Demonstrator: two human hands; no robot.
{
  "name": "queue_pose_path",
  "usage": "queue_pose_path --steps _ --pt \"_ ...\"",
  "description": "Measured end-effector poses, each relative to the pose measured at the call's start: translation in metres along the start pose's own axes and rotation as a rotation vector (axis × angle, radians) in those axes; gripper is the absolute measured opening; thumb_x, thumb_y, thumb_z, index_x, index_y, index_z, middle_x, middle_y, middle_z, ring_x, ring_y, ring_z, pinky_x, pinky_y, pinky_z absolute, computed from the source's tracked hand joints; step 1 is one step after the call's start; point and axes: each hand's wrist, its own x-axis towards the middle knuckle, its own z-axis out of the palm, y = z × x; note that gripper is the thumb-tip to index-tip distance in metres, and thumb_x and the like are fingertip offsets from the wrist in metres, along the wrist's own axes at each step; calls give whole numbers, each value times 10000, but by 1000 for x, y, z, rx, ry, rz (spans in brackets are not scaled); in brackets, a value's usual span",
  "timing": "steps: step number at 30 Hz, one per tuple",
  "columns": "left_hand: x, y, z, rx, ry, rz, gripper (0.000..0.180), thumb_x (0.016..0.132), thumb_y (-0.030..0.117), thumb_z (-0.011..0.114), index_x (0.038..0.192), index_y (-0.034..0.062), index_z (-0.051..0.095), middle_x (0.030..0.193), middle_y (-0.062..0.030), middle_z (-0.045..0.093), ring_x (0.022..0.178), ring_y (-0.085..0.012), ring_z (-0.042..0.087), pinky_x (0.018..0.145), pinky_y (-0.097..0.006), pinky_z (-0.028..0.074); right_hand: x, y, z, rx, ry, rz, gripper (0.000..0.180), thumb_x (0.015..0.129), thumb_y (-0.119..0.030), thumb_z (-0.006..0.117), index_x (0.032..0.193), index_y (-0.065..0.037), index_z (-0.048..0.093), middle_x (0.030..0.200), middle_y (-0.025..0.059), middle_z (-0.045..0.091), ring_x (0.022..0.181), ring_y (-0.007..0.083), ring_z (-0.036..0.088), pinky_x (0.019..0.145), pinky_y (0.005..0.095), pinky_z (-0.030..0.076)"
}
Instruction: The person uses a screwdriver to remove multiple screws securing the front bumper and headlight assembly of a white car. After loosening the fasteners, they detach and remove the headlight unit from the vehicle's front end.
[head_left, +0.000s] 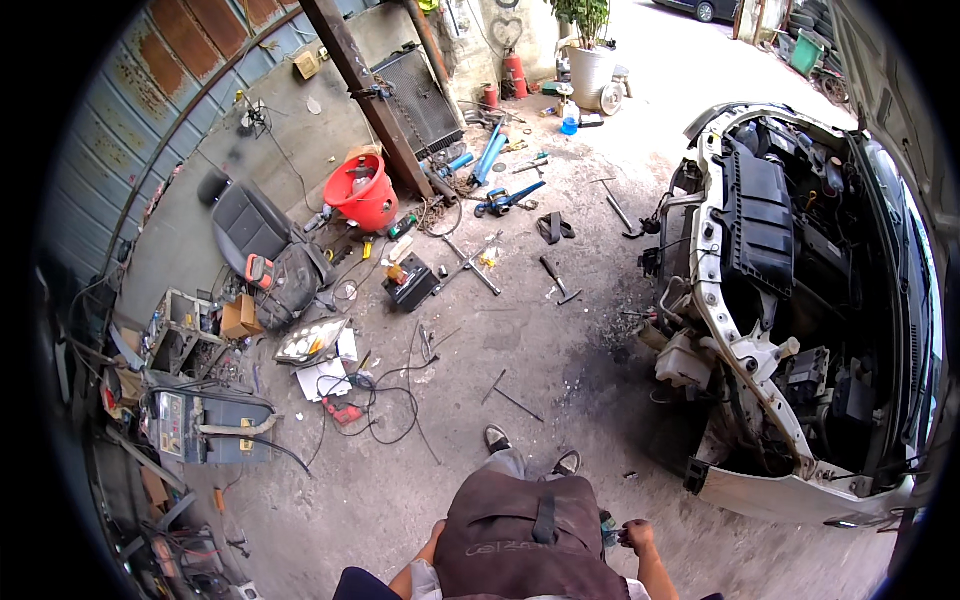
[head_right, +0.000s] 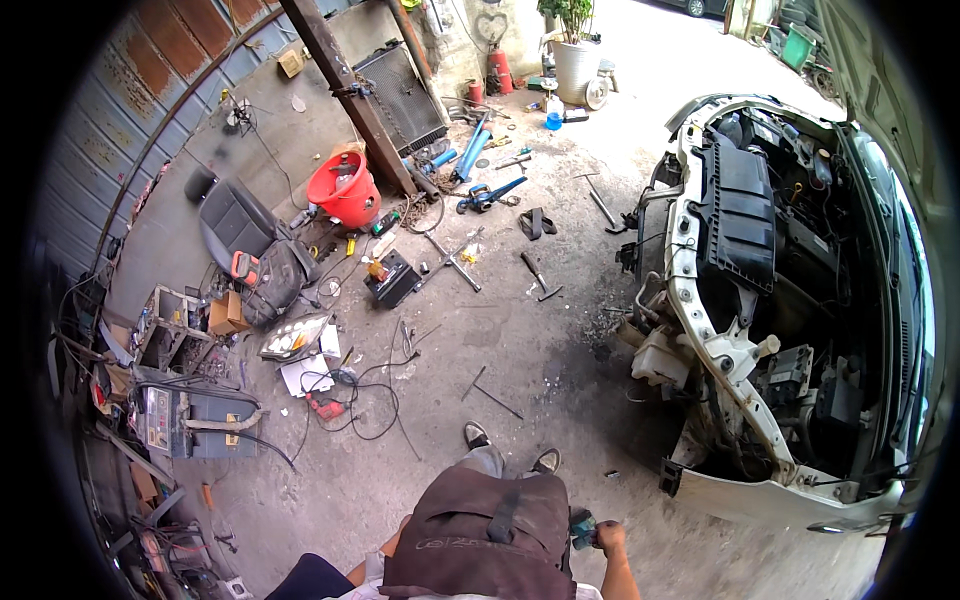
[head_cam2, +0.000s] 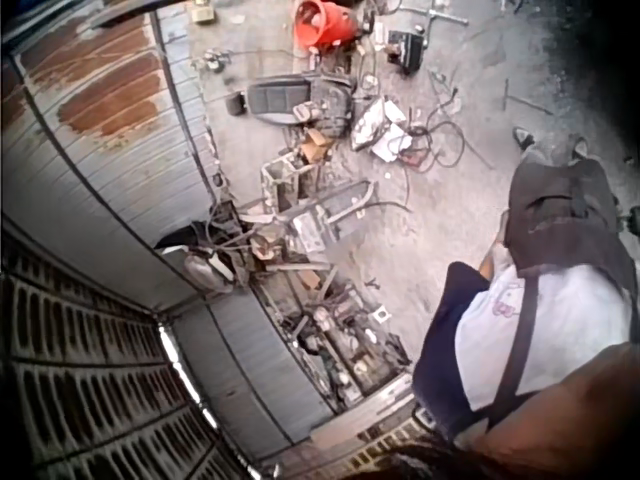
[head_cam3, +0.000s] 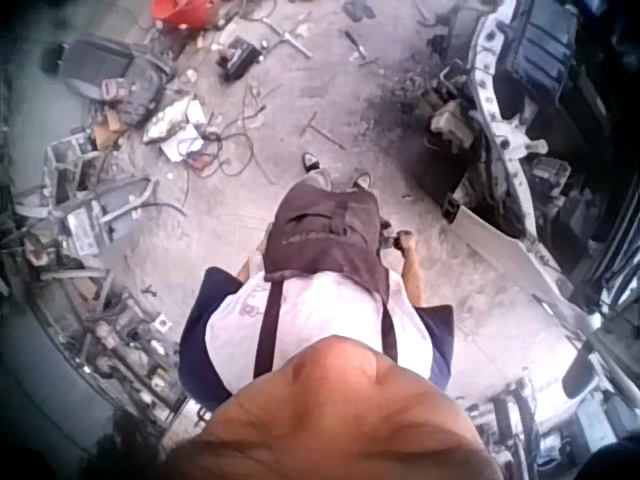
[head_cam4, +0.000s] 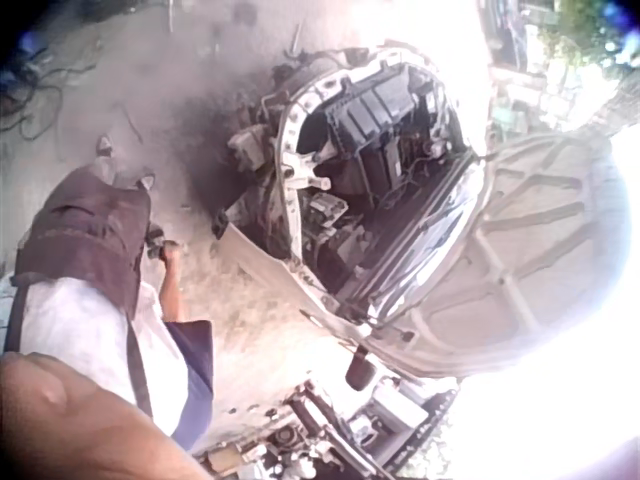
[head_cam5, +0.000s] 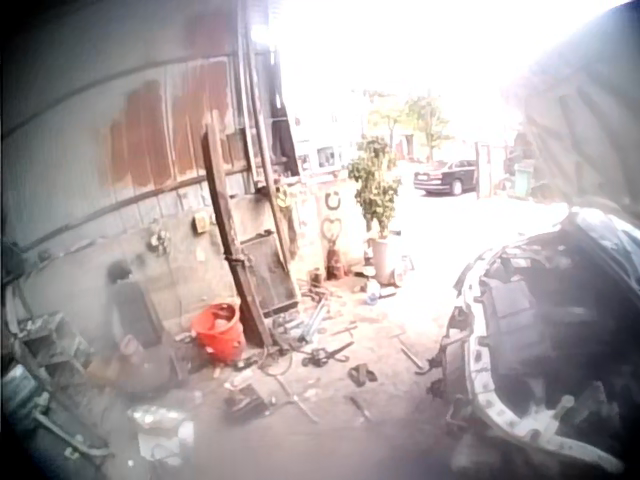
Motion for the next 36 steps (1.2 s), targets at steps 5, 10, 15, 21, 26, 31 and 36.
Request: queue_pose_path --steps 5,10,15,21,26,31,36 --pt "57 16 -33 -141 8 -34 381 799 335 646 970 3 718 995 -229 689 984 -347 664 844 -389 511 31 -50 37 -172 -30 -167 221 874 -144 538 945 43 630 732 154 660 552 234 651 467 332 523" --pt "103 99 -108 -257 272 91 336 840 270 620 968 -32 694 885 -187 705 815 -269 693 729 -370 545 -25 -167 95 -94 -41 -309 223 916 -162 505 944 24 626 726 115 647 567 195 637 495 303 503" --pt "121 178 -168 -812 -79 153 251 920 199 571 1023 -18 647 846 -92 687 702 -161 641 624 -291 513 -46 -206 130 -178 -19 -416 251 934 -180 505 970 28 640 736 109 667 590 178 645 526 297 508" --pt "161 148 -155 -815 -53 144 222 897 163 595 983 -39 631 838 -114 680 687 -190 637 612 -298 510 -50 -193 117 -510 84 -281 290 895 -232 521 989 1 666 783 111 699 638 175 675 555 306 529" --pt "212 64 -145 -603 69 -93 204 749 40 581 915 -70 624 749 -139 644 622 -223 623 556 -334 501 -64 -214 93 -438 97 -135 289 888 -249 530 946 1 662 785 103 695 662 183 673 556 314 534" --pt "231 70 -171 -630 -35 -275 146 748 32 577 867 -43 617 705 -129 634 587 -211 606 520 -319 469 -53 -321 70 -195 368 -399 254 898 -208 547 940 13 664 767 86 683 665 156 664 586 291 519" --pt "257 168 -227 -749 -22 -131 143 769 90 611 866 -15 602 741 -112 650 588 -175 594 482 -274 415 -12 -504 34 -416 1080 -891 267 876 -229 623 1030 -11 621 987 187 612 944 363 579 844 438 463"
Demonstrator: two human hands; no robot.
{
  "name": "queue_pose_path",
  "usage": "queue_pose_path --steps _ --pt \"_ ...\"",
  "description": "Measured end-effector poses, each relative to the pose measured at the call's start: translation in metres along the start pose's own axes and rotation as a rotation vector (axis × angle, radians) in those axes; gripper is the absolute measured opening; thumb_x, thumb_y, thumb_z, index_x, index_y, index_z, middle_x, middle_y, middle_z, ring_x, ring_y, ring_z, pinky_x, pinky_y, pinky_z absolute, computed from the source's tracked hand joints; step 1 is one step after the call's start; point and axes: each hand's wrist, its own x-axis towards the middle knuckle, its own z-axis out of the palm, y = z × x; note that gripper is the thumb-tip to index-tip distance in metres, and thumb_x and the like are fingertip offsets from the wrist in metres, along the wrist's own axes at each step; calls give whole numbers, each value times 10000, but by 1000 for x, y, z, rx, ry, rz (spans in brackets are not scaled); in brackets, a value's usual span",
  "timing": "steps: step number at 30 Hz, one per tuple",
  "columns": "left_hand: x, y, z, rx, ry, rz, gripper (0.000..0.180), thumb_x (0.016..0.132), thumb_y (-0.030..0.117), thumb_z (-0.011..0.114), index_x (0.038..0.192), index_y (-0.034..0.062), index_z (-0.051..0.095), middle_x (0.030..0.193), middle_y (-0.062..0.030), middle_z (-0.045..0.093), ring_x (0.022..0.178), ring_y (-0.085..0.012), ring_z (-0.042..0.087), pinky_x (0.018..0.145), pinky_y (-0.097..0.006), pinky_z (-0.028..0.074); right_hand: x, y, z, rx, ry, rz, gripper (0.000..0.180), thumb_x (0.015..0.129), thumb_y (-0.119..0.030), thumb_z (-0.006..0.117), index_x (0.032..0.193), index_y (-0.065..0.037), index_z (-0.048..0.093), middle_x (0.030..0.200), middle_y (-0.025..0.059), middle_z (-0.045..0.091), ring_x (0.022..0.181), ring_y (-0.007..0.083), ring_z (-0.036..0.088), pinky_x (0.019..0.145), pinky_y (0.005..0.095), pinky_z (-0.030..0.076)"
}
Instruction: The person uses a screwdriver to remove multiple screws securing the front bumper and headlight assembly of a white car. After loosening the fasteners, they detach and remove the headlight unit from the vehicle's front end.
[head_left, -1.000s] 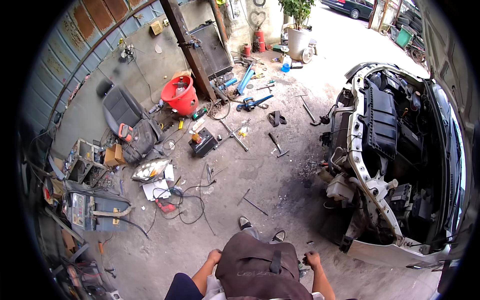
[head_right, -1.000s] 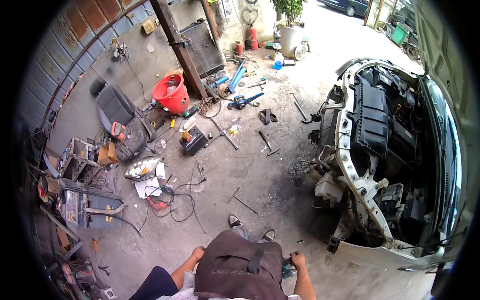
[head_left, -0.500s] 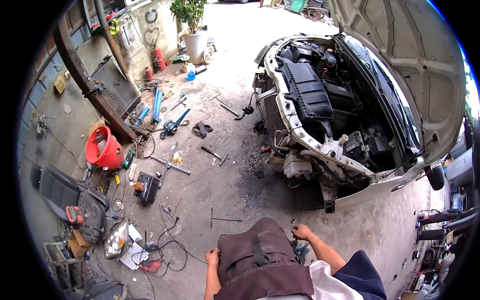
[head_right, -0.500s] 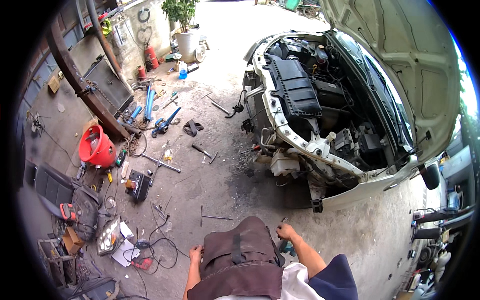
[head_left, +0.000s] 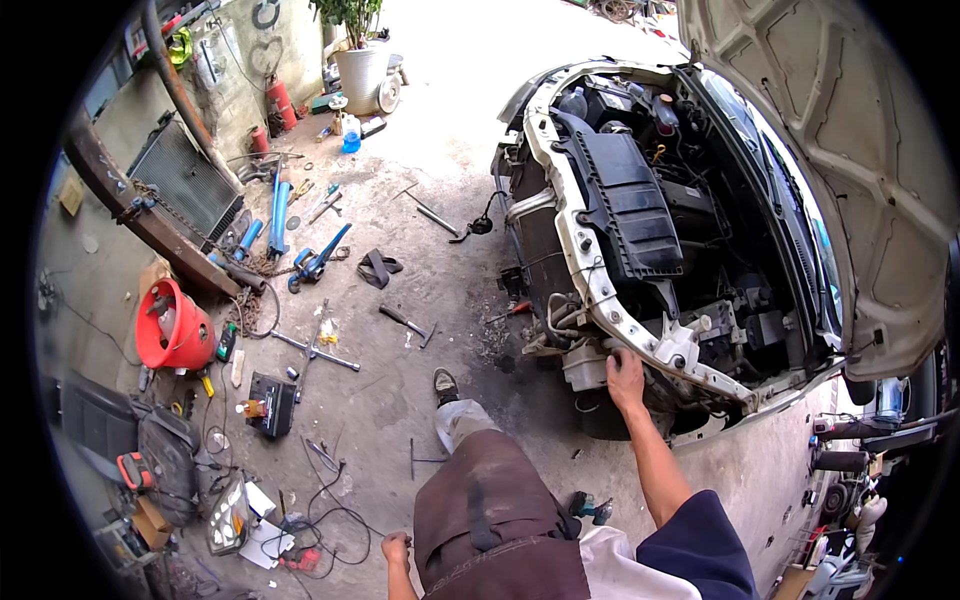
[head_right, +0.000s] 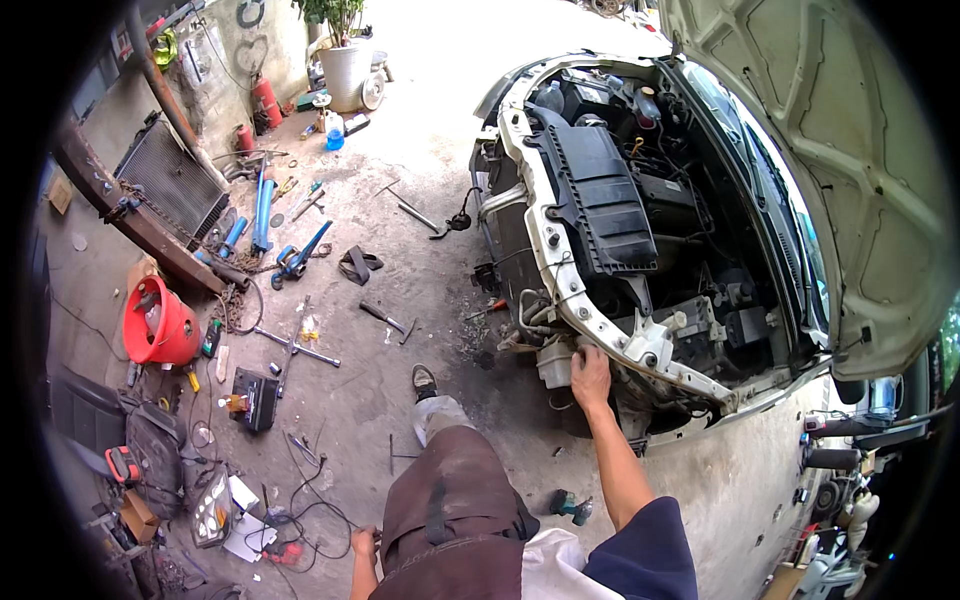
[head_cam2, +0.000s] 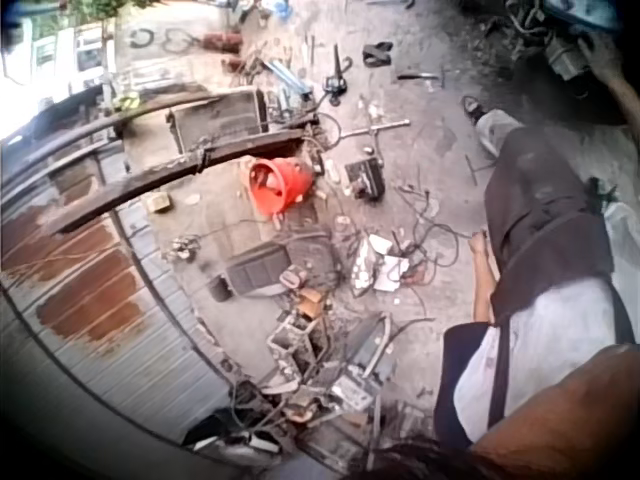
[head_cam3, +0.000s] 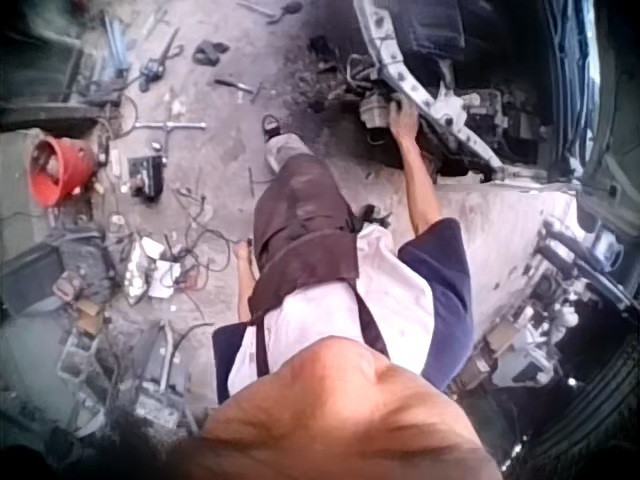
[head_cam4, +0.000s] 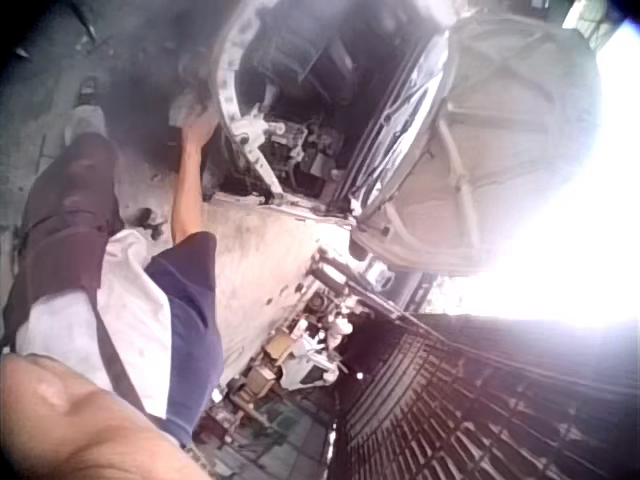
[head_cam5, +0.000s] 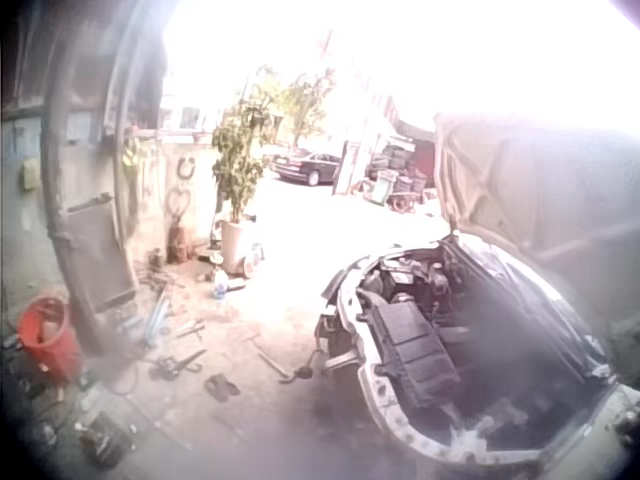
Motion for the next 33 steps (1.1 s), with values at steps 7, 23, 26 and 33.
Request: queue_pose_path --steps 7,23,26,33 --pt "6 197 34 31 65 180 208 807 127 610 925 -37 658 811 -110 674 763 -183 627 695 -309 484 150 -20 80 -518 -155 308 846 789 -540 685 1331 35 386 1241 242 514 1144 425 487 949 508 403" --pt "247 443 203 537 -48 349 293 830 201 616 1042 6 669 924 -170 700 885 -292 669 804 -372 508 161 -1 94 -512 -205 328 914 774 -409 760 1380 107 311 1340 337 394 1255 483 351 1071 502 278" --pt "345 463 256 734 -203 378 359 828 213 612 1140 37 632 1016 -196 675 989 -345 637 879 -416 490 159 -7 104 -649 -245 429 990 781 -420 753 1418 121 222 1394 356 305 1301 493 283 1102 515 225" --pt "631 546 407 779 -132 415 425 828 220 614 1198 12 603 1129 -251 638 1096 -385 600 934 -428 473 155 2 107 -857 -241 570 835 935 -317 622 1478 90 134 1519 289 218 1401 368 250 1148 396 178"
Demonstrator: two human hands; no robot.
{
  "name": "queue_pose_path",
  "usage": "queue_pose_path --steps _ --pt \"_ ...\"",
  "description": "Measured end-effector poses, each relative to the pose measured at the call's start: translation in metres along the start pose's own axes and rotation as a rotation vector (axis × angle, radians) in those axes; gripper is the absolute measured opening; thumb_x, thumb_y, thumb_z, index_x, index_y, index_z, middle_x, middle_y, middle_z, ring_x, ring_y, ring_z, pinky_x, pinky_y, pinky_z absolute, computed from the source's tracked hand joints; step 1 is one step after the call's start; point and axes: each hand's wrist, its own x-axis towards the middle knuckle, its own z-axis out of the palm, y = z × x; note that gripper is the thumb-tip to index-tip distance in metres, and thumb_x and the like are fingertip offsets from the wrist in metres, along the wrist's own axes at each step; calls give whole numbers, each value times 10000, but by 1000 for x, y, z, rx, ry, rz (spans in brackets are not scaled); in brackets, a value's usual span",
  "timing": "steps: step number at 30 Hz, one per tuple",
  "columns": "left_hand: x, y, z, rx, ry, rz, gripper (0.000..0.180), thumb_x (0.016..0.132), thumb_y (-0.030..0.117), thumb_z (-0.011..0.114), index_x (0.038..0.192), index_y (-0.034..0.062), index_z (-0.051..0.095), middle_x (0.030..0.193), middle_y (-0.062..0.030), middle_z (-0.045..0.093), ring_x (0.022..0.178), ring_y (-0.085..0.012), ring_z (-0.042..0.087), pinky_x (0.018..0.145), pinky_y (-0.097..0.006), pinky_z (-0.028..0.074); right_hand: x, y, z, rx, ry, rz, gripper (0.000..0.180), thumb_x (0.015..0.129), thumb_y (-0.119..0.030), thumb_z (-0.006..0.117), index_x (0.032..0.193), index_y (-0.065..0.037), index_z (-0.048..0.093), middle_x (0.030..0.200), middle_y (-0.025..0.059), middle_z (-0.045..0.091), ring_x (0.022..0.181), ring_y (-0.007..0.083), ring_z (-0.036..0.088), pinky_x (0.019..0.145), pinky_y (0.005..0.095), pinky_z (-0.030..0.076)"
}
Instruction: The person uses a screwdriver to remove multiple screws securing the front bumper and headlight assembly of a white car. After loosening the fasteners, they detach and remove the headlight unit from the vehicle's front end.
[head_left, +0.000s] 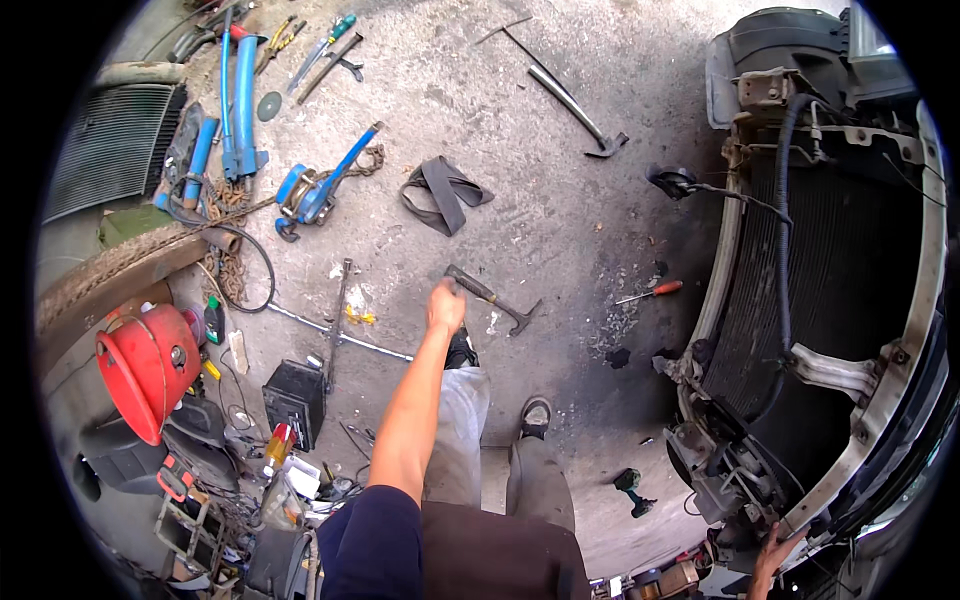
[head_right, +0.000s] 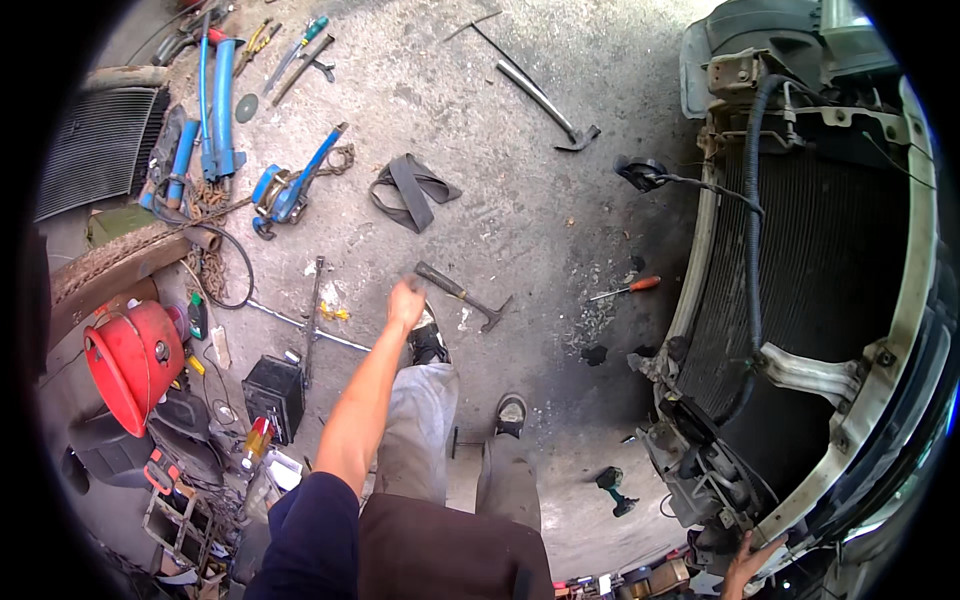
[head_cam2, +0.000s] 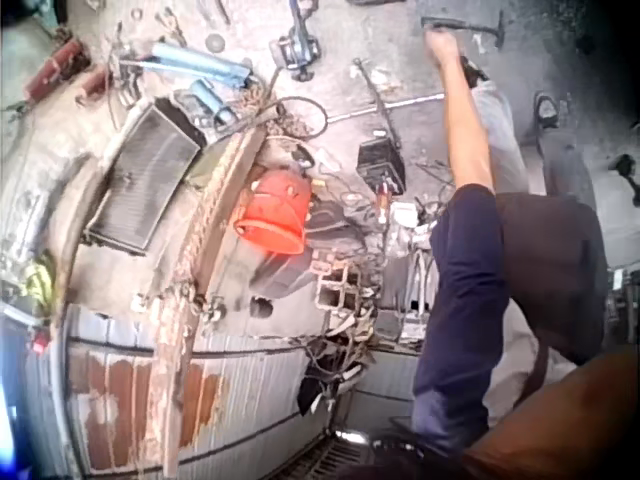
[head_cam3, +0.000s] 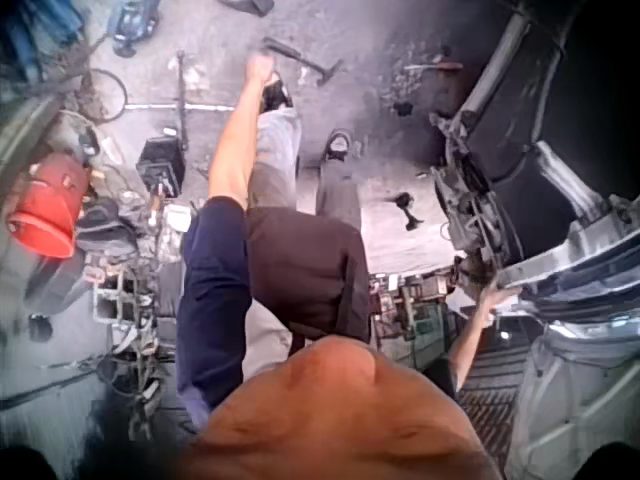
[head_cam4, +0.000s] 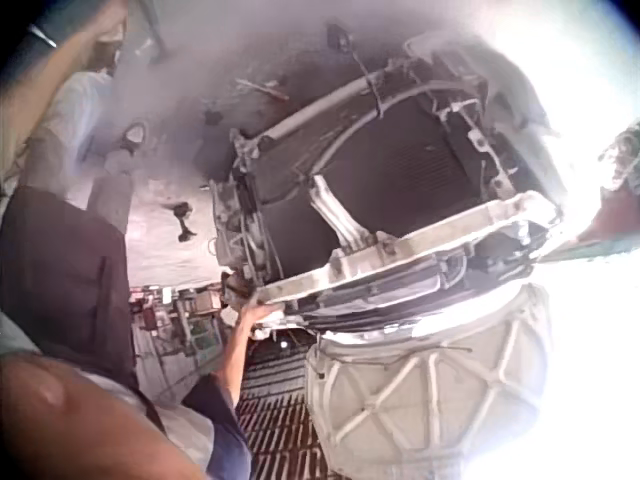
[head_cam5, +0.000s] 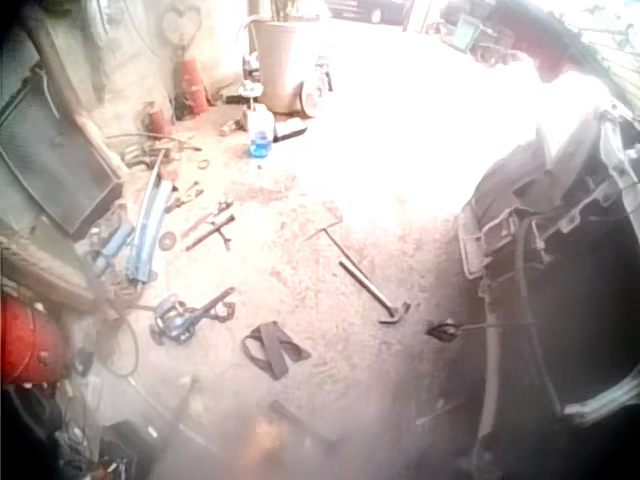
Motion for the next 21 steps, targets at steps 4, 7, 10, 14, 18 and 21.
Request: queue_pose_path --steps 4,7,10,14,18,21 --pt "130 4 16 -334 163 -127 614 803 222 695 1304 -62 483 1127 -235 657 1058 -327 640 911 -387 484 9 32 5 -47 78 -324 792 947 -386 588 1450 106 224 1382 327 381 1202 358 448 996 483 393" --pt "174 49 51 -613 -38 -180 795 789 309 768 1349 -100 380 1112 -228 633 1013 -261 640 831 -366 513 -13 18 -52 -176 -95 -389 696 896 -140 664 1406 112 262 1320 314 435 1130 359 493 958 471 430" --pt "194 47 37 -686 -341 -165 676 820 423 740 1287 -7 509 1072 -80 622 861 -171 590 784 -323 486 -45 86 -32 33 -222 170 632 887 -45 592 1419 91 279 1388 267 414 1278 341 411 1096 411 296" --pt "143 29 31 -757 -485 -148 409 896 326 656 1247 120 608 891 60 539 813 -65 460 800 -242 367 -8 29 -20 -112 -312 43 619 847 -185 685 1324 42 364 1165 234 519 1030 378 517 926 415 412" --pt "91 11 57 -727 -768 -173 322 896 317 623 1155 127 615 1054 27 602 993 -114 537 875 -348 379 -12 -31 -27 163 -209 112 765 876 -332 672 1354 52 214 1239 287 432 1130 431 467 986 441 378" --pt "44 39 59 -595 -673 -216 331 906 313 585 1182 132 603 1001 9 592 895 -116 557 706 -273 434 -16 -37 -40 55 -215 4 802 888 -317 654 1399 64 167 1337 326 347 1248 482 370 1052 452 319"
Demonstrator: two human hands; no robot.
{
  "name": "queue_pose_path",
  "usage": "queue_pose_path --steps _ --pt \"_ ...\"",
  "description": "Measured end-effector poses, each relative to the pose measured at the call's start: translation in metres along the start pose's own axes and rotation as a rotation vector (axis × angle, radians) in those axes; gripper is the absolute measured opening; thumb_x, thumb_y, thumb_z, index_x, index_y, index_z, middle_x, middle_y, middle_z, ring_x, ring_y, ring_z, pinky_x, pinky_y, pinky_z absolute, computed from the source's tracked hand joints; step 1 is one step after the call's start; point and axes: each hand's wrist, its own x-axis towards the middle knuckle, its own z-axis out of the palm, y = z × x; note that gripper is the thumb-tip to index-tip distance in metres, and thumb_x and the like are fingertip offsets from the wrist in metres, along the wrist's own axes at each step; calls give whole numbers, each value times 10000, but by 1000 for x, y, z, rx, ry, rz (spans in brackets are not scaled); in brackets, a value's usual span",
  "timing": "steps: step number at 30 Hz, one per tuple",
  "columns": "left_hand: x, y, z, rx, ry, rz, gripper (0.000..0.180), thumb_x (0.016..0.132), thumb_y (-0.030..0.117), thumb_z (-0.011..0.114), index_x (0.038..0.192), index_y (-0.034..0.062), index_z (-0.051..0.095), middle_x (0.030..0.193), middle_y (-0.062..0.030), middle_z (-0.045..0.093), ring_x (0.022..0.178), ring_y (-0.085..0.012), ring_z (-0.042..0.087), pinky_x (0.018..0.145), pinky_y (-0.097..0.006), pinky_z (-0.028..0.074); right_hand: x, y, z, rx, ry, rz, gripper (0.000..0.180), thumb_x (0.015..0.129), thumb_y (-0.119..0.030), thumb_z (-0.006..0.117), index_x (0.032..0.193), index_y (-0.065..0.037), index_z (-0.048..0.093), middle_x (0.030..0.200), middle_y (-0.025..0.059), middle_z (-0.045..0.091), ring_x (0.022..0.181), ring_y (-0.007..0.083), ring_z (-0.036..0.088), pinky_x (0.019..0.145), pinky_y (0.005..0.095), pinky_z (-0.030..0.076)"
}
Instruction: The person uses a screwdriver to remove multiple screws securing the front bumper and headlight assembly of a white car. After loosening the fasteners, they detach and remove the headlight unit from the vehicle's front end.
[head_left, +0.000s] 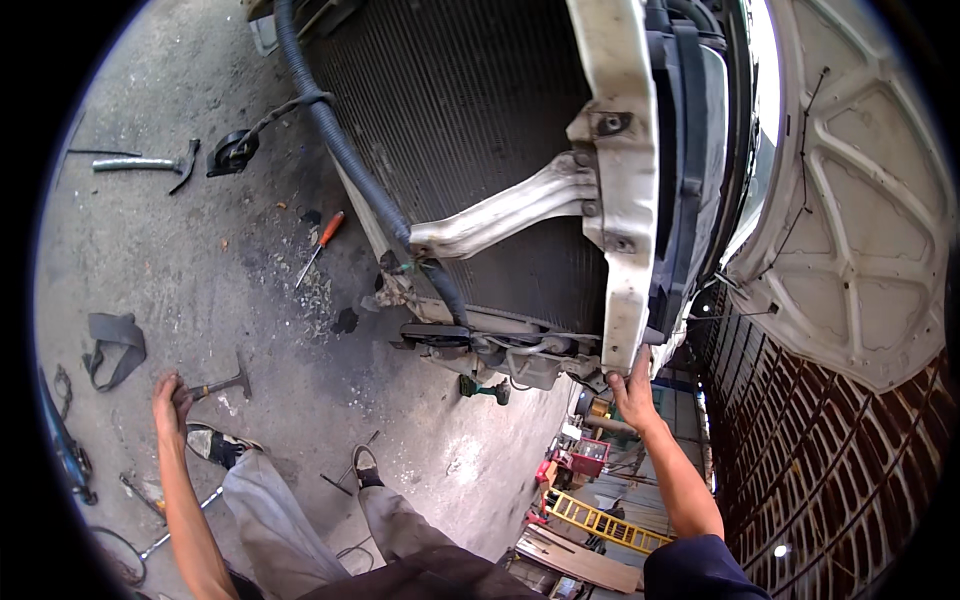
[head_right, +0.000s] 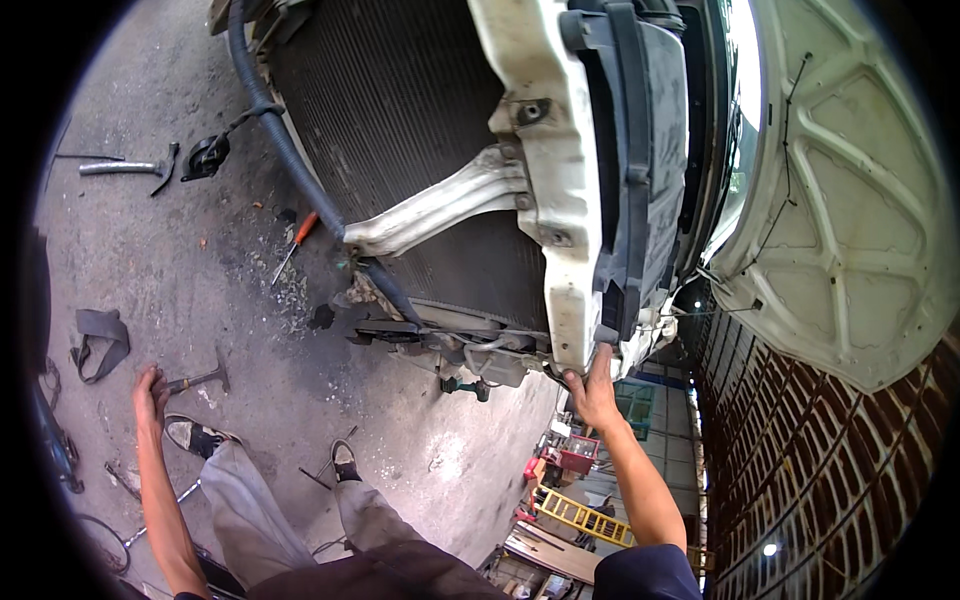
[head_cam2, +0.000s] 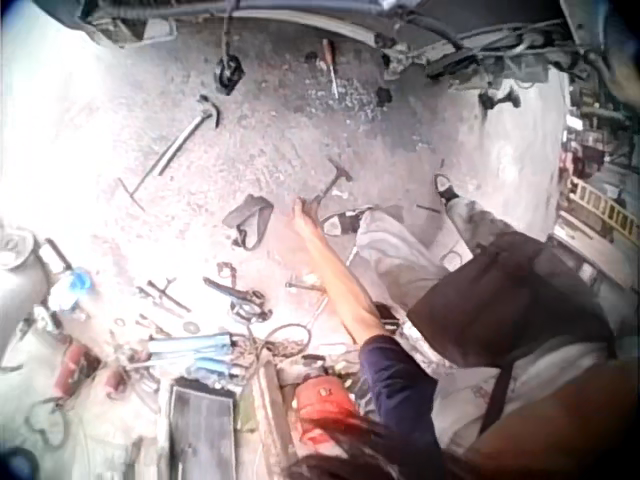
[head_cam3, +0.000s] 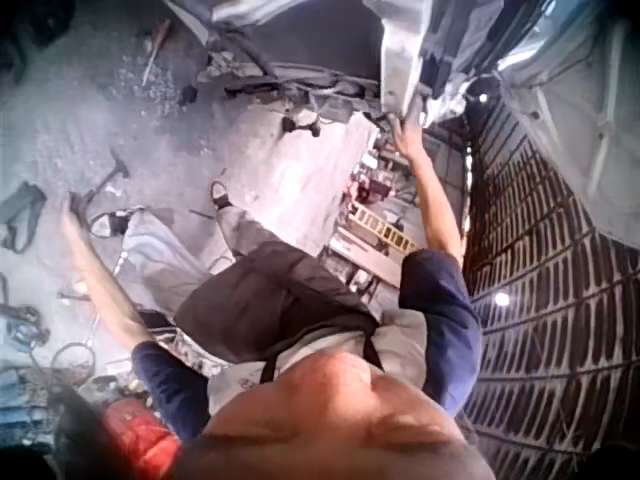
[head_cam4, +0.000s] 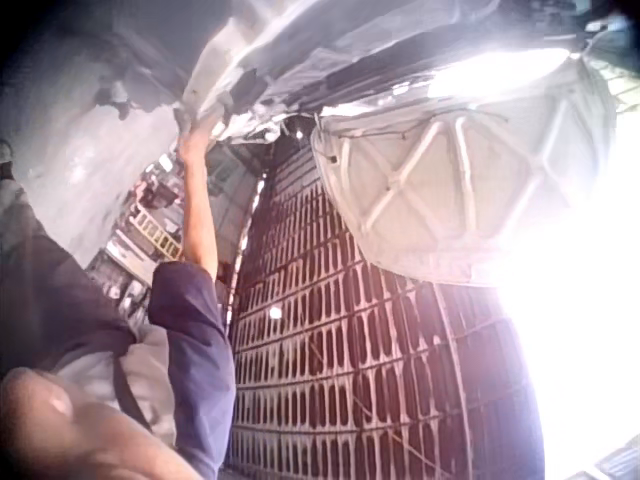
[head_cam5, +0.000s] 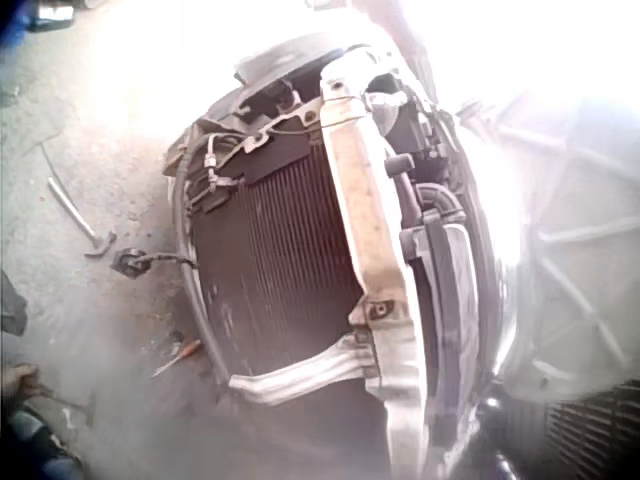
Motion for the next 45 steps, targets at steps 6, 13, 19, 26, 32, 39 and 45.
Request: queue_pose_path --steps 6,13,19,26,32,39,45 --pt "46 -13 -89 357 296 111 476 882 320 601 1305 112 535 1087 -32 603 854 -145 563 710 -308 466 10 -12 -28 133 -50 79 844 748 -272 804 1383 38 342 1324 274 483 1258 381 463 1057 402 356" --pt "73 11 -161 388 588 118 853 854 466 668 1471 16 288 1346 -135 509 1069 -273 596 769 -358 488 22 16 -1 147 -61 172 854 716 -172 817 1393 26 336 1356 204 470 1279 295 434 1080 373 324" --pt "104 70 -69 204 459 85 768 801 534 722 1292 -5 481 1097 -109 632 775 -157 624 509 -256 451 -24 65 -11 568 -78 292 852 892 -252 685 1510 -18 147 1447 142 348 1287 254 387 1083 356 296" --pt "84 78 -26 306 295 221 366 838 384 716 950 46 632 853 -11 599 743 -117 518 656 -270 410 -1 82 -19 413 -245 286 804 888 -221 676 1492 -57 171 1370 143 391 1180 238 421 958 345 351" --pt "-24 61 45 258 107 396 430 858 270 635 1151 -44 596 1029 -60 645 966 -148 565 884 -290 427 1 41 -12 229 -100 238 899 851 -220 717 1512 10 152 1552 201 217 1419 266 229 1138 343 183" --pt "-249 87 178 357 -228 302 405 920 254 630 1192 -43 592 1055 -50 647 955 -119 567 886 -290 437 3 13 -4 199 80 41 928 672 -11 756 1463 1 270 1449 234 386 1355 368 357 1128 378 266" --pt "-409 64 309 1337 109 763 286 915 294 601 894 11 563 651 -241 579 671 -419 612 611 -479 456 1 14 -20 360 119 -85 875 691 -181 791 1416 -1 335 1402 243 416 1290 397 410 1091 456 312"
